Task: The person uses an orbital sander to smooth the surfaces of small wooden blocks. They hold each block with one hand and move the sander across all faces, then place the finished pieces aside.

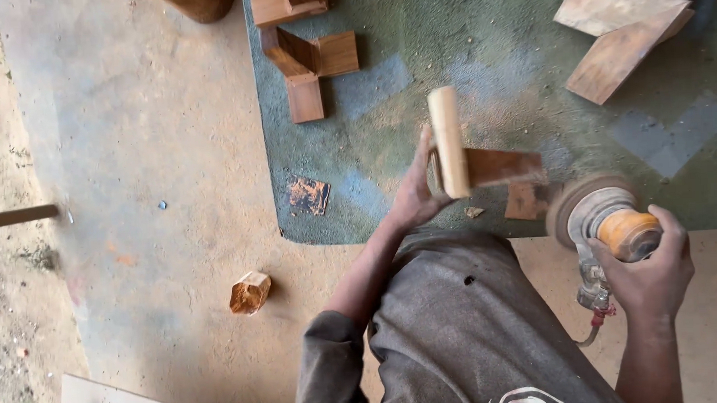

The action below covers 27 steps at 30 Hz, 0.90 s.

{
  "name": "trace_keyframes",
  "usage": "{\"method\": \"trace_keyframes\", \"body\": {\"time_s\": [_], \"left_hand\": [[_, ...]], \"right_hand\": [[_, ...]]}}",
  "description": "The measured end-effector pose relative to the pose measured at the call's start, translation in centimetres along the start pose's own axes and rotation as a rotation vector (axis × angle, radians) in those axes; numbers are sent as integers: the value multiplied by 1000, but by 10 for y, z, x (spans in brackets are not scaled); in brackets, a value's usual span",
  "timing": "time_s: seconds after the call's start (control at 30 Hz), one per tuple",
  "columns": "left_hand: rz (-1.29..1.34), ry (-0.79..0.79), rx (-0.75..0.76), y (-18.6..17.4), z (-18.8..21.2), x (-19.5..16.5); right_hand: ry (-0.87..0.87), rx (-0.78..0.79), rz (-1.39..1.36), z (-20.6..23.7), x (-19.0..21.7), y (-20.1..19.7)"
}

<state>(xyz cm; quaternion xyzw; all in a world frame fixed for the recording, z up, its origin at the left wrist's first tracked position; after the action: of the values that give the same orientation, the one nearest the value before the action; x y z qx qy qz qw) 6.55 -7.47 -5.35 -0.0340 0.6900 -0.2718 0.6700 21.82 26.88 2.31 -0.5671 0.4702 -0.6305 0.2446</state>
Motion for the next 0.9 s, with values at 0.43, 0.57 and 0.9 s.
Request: {"method": "trace_keyframes", "body": {"time_s": [0.43,0.57,0.9], "left_hand": [[-34,-53,-77,4,-34,27],[-41,-78,-15,2,-35,24],[-146,22,-72,4,-47,21]], "right_hand": [[-312,147,14,-80,142,-19],[-357,296,108,-110,182,-6],[-388,618,429,-142,218,39]]}}
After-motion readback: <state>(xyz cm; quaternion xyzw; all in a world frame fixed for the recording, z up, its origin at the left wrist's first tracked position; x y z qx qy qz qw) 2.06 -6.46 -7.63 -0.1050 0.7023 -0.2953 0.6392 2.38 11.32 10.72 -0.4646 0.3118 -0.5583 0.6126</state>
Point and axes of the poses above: each hand's wrist, its own z-axis away from the middle knuckle, its own y-axis out of the palm, x = y × z, the point moved 5 cm from there along -z, towards the middle knuckle, and after that the axes turned 3 degrees about -z, right-handed, at the moved point
